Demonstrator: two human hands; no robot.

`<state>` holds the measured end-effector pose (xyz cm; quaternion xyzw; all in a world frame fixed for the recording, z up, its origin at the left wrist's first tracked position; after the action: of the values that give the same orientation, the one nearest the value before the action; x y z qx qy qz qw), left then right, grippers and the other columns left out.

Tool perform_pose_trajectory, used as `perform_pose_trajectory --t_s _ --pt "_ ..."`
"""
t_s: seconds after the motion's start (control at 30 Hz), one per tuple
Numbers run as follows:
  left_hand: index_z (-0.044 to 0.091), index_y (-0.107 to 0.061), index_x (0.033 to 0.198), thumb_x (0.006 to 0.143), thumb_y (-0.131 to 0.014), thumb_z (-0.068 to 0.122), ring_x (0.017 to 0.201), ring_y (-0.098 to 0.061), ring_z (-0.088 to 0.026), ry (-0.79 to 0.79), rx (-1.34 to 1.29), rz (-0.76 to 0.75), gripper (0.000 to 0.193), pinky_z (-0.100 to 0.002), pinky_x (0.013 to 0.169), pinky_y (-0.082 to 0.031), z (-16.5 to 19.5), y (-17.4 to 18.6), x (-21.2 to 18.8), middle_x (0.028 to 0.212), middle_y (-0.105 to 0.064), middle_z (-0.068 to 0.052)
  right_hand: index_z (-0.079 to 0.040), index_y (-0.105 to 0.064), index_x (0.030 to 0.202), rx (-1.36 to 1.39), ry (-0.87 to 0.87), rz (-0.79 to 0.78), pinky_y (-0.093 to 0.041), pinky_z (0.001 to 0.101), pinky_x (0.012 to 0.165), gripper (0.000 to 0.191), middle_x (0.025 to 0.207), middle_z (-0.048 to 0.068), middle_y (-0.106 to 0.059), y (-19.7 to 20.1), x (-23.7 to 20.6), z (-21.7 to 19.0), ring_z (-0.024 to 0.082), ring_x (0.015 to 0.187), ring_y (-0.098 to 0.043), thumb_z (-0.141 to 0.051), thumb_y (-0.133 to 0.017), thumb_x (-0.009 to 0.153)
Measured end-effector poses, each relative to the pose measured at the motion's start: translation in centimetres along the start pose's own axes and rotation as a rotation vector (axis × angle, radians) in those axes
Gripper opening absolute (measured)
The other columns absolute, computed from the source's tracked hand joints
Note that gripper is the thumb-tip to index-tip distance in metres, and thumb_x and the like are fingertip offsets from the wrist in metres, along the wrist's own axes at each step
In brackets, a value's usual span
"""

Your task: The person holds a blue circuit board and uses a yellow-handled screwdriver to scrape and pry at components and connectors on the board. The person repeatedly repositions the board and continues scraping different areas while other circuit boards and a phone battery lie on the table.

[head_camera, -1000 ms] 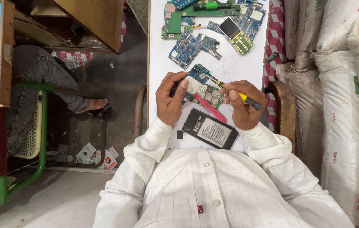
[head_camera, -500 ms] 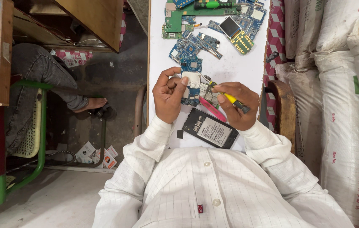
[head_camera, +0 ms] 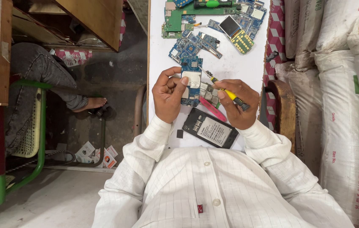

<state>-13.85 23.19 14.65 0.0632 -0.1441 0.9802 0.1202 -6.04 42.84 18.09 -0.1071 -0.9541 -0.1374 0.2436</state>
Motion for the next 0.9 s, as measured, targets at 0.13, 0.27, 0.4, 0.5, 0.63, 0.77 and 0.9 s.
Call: perform_pose_trajectory --t_s 0.13,0.27,0.4,0.5,0.63,0.77,0.9 --pt "-0.004 -0.057 0.131 0.103 -0.068 0.007 0.078 -0.063 -0.004 0.011 -0.019 0.004 0.032 -0.018 0.071 -0.048 -0.1 0.1 0.0 0.085 -0.073 -0.005 -0.002 -0.070 0.121 0.034 -0.017 0.024 -0.054 0.0246 0.074 0.017 0.110 0.013 -0.074 0.0 0.0 0.1 0.012 0.085 -0.069 -0.008 -0.067 0.105" --pt "-0.004 -0.057 0.132 0.104 -0.068 0.008 0.079 -0.065 -0.004 0.008 -0.040 0.000 0.033 -0.018 0.073 -0.050 0.0 0.2 0.0 0.086 -0.073 -0.005 0.000 -0.069 0.120 0.157 -0.070 0.030 -0.054 0.0242 0.072 0.018 0.110 0.013 -0.073 0.0 -0.2 0.6 0.010 0.081 -0.066 -0.011 -0.067 0.106" --pt "-0.004 -0.056 0.131 0.104 -0.067 0.009 0.081 -0.067 -0.005 0.019 -0.063 0.013 0.032 -0.019 0.074 -0.052 0.0 0.3 0.1 0.089 -0.075 -0.006 0.002 -0.070 0.118 0.230 -0.079 0.019 -0.053 0.0238 0.071 0.019 0.108 0.014 -0.074 0.1 -0.5 1.2 0.012 0.080 -0.065 -0.013 -0.066 0.107" --pt "-0.004 -0.058 0.132 0.105 -0.067 0.010 0.076 -0.061 -0.004 0.000 -0.027 0.001 0.033 -0.018 0.068 -0.046 -0.1 0.4 0.2 0.087 -0.072 -0.003 0.002 -0.068 0.121 0.297 -0.118 0.056 -0.054 0.0246 0.072 0.021 0.110 0.015 -0.071 0.2 -0.7 1.6 0.012 0.081 -0.065 -0.014 -0.065 0.108" --pt "-0.004 -0.060 0.132 0.104 -0.068 0.012 0.066 -0.049 -0.001 0.012 -0.054 -0.004 0.032 -0.019 0.060 -0.038 -0.2 0.4 0.3 0.080 -0.063 0.002 0.002 -0.068 0.122 0.394 -0.152 0.076 -0.055 0.0262 0.073 0.022 0.108 0.014 -0.073 0.4 -0.6 2.0 0.011 0.079 -0.063 -0.015 -0.063 0.109" --pt "-0.003 -0.060 0.132 0.104 -0.068 0.013 0.065 -0.048 -0.002 0.016 -0.067 -0.003 0.033 -0.020 0.059 -0.037 -0.1 0.3 0.4 0.079 -0.062 0.003 0.003 -0.069 0.119 0.371 -0.139 0.056 -0.055 0.0267 0.072 0.022 0.107 0.015 -0.072 0.5 -0.6 2.0 0.012 0.079 -0.065 -0.015 -0.064 0.109" --pt "-0.003 -0.061 0.132 0.104 -0.069 0.013 0.065 -0.047 -0.002 0.015 -0.074 -0.011 0.033 -0.020 0.059 -0.037 -0.2 0.4 0.3 0.078 -0.061 0.003 0.002 -0.069 0.119 0.389 -0.164 0.068 -0.054 0.0267 0.073 0.022 0.105 0.014 -0.073 0.4 -0.6 2.1 0.011 0.078 -0.063 -0.017 -0.064 0.109"
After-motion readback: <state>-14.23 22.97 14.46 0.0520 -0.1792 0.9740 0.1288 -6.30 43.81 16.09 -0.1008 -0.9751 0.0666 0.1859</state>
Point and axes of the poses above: each hand's wrist, its own x-axis towards the middle knuckle, its own y-axis out of the back of the hand, z = x × y, the point moved 1 cm from there along x, towards the middle knuckle
